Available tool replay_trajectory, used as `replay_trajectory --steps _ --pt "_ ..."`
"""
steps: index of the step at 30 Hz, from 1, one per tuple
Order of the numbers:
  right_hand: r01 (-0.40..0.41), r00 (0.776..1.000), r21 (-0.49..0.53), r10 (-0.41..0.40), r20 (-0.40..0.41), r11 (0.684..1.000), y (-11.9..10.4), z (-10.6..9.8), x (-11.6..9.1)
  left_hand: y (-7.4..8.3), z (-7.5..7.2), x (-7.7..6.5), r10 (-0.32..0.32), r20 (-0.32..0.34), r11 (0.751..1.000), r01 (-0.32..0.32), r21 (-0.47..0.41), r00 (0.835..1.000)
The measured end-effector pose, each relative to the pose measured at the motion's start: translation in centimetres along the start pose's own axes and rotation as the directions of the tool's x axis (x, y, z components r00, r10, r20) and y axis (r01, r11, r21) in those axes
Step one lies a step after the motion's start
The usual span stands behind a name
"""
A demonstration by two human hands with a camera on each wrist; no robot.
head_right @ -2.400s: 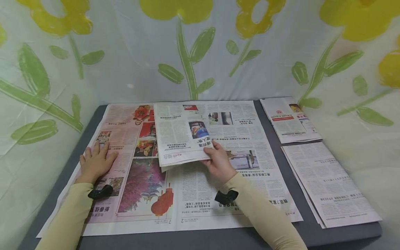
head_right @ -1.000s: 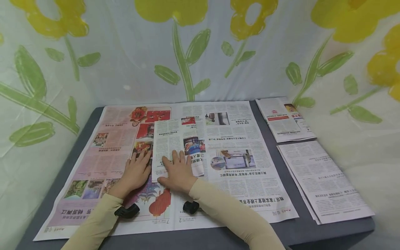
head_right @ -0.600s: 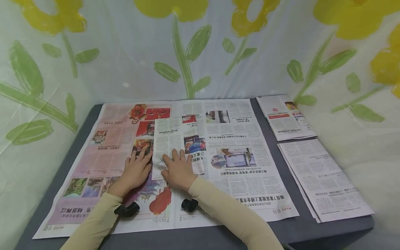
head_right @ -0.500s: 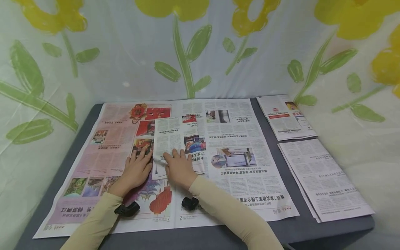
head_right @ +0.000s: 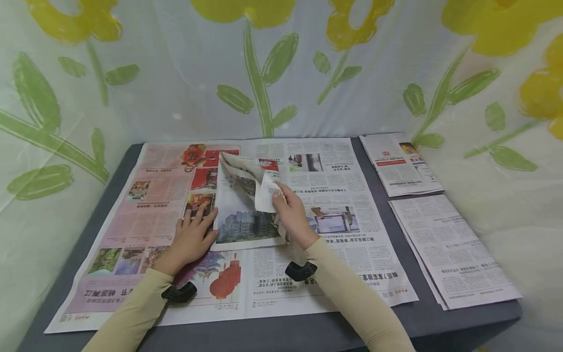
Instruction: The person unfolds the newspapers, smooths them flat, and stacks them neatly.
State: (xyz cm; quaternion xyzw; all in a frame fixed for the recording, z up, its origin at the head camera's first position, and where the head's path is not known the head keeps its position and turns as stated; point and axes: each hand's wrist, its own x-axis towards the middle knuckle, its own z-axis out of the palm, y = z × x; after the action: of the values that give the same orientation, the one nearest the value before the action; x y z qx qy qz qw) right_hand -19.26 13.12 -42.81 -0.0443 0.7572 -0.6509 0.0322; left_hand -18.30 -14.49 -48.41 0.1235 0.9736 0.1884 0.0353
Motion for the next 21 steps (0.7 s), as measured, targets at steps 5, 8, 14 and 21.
replay_trajectory --steps 5,8,14,21 --pt "-0.088 0.996 0.104 0.088 0.000 0.991 0.5 -3.3 -1.0 0.0 0.4 0.1 0.004 -0.018 1.000 -0.004 0.006 1.000" --pt "-0.050 0.998 -0.041 0.051 0.038 0.998 1.2 -3.5 -1.4 -0.1 0.3 0.1 -0.006 -0.016 1.000 0.007 0.026 1.000" --pt "0.181 0.971 -0.480 -0.078 0.225 0.858 1.8 -0.2 -1.9 -0.2 0.1 0.1 -0.028 0.011 0.999 0.027 0.036 1.000" --pt "0.295 0.939 -0.799 -0.006 0.343 0.524 2.0 5.2 -1.1 0.0 0.2 0.1 -0.018 -0.007 1.000 0.018 0.001 1.000"
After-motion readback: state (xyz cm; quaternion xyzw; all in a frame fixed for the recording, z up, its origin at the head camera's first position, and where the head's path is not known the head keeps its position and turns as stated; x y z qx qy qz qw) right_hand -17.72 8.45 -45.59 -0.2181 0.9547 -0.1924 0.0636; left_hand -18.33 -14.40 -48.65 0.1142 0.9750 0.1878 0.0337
